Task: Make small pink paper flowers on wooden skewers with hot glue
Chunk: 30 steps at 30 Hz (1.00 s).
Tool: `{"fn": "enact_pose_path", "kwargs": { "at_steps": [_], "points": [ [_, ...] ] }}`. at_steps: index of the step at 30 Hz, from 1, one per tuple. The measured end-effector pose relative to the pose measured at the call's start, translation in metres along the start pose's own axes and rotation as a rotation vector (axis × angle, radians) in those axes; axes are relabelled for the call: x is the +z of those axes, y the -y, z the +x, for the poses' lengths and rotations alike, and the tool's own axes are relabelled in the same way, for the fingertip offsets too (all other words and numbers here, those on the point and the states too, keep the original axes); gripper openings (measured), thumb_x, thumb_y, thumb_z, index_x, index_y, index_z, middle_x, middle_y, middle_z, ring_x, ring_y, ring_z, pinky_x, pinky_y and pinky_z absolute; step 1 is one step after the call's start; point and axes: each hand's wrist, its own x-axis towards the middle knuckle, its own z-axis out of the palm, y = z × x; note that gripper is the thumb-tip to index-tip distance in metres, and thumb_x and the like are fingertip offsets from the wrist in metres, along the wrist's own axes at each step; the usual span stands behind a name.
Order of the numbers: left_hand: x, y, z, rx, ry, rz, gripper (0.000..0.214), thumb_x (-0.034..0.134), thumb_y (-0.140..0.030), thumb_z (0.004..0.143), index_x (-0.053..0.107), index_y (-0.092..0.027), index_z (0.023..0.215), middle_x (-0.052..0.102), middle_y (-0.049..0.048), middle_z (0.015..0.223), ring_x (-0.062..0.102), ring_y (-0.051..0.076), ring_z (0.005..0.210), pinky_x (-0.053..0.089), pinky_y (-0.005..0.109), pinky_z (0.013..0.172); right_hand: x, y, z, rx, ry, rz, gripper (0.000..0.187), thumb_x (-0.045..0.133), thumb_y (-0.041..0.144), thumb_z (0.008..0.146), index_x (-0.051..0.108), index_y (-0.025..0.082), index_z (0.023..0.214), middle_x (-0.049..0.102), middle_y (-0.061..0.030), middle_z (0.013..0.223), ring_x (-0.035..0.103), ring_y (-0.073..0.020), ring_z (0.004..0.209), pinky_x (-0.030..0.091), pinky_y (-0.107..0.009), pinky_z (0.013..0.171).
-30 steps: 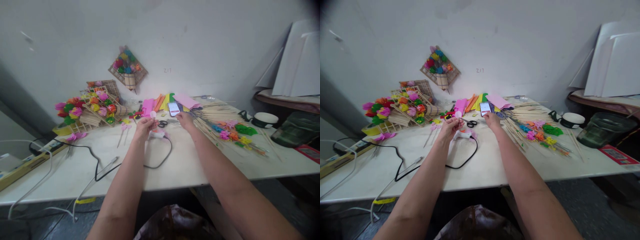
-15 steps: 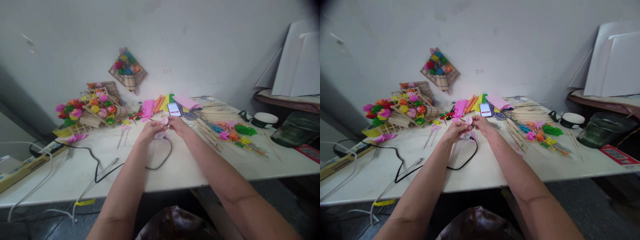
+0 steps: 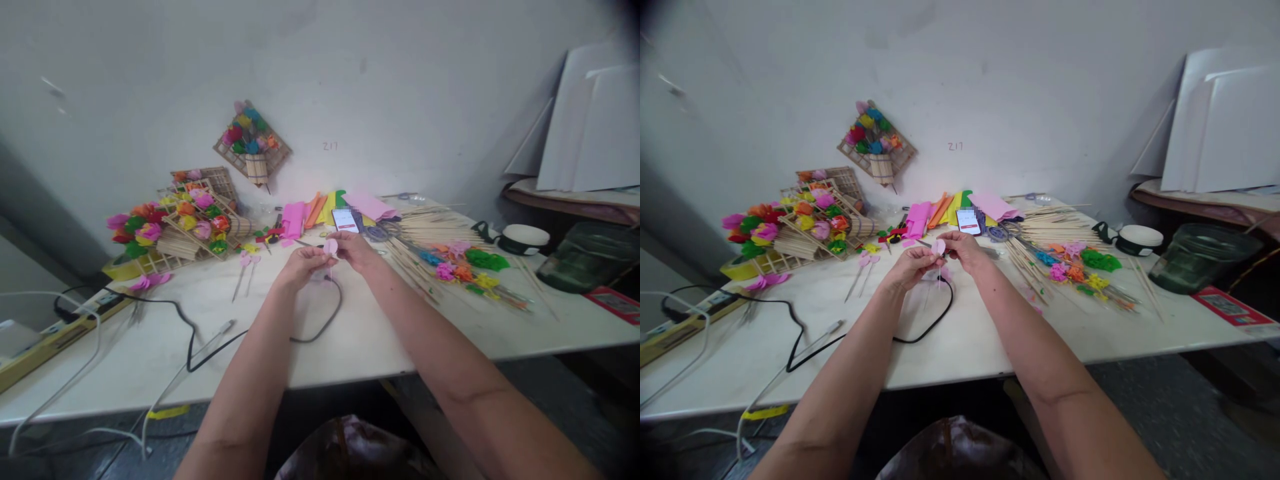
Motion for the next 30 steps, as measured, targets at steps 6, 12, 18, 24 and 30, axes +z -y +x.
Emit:
{"fn": "enact_pose_path", "kwargs": {
  "at_steps": [6,12,18,24,30],
  "points": [
    [-0.0022,0.0018,0.0008,-0.011,0.004,-0.009,0.023,0.079,-0.025,0.054,0.068,-0.010,0.068,0.068,0.0065,0.065,0.063,0.013,0.062,0.049,0.026,0.068,0.0000,-0.0007,-0.0006,-0.001,0.025,0.001,0.025,0.074,0.027,0.047,0.066,0.018,0.069,0.061,0.0019,0.059,0.046,-0.0078,0.051,0.026,-0.022,0.045],
    [-0.0011,0.0019,0.0004,-0.005,-0.010,-0.042,0.022,0.079,-0.025,0.054,0.068,-0.010,0.066,0.068,0.0063,0.065,0.062,0.012,0.061,0.050,0.026,0.069,0.0036,0.0026,-0.0028,-0.093,0.005,-0.021,0.020,0.073,0.027,0.047,0.061,0.017,0.060,0.056,0.0031,0.054,0.040,-0.0069,0.048,0.025,-0.022,0.045],
    [0.0017,0.0022,0.0009,0.015,-0.036,-0.071,0.024,0.081,-0.025,0.051,0.067,-0.011,0.064,0.067,0.0052,0.063,0.062,0.012,0.060,0.050,0.026,0.072,0.0074,-0.0006,-0.0005,-0.173,-0.017,-0.002,0.022,0.072,0.028,0.048,0.054,0.018,0.057,0.053,0.0044,0.053,0.038,-0.0072,0.048,0.028,-0.022,0.046],
    [-0.0016,0.0033,0.0016,0.039,-0.038,-0.072,0.023,0.080,-0.026,0.052,0.067,-0.011,0.065,0.067,0.0048,0.063,0.063,0.012,0.062,0.050,0.025,0.070,0.0079,-0.0025,-0.0013,-0.148,-0.007,0.007,0.025,0.073,0.032,0.051,0.057,0.018,0.063,0.054,0.0038,0.056,0.043,-0.0076,0.050,0.030,-0.022,0.046],
    [-0.0042,0.0012,0.0042,0.106,-0.128,-0.040,0.022,0.079,-0.027,0.054,0.065,-0.012,0.065,0.067,0.0041,0.064,0.062,0.012,0.060,0.049,0.024,0.066,0.0053,-0.0038,-0.0038,-0.083,0.014,-0.065,0.028,0.071,0.040,0.058,0.062,0.017,0.071,0.059,0.0008,0.062,0.049,-0.0090,0.055,0.031,-0.020,0.042]
  ]
}}
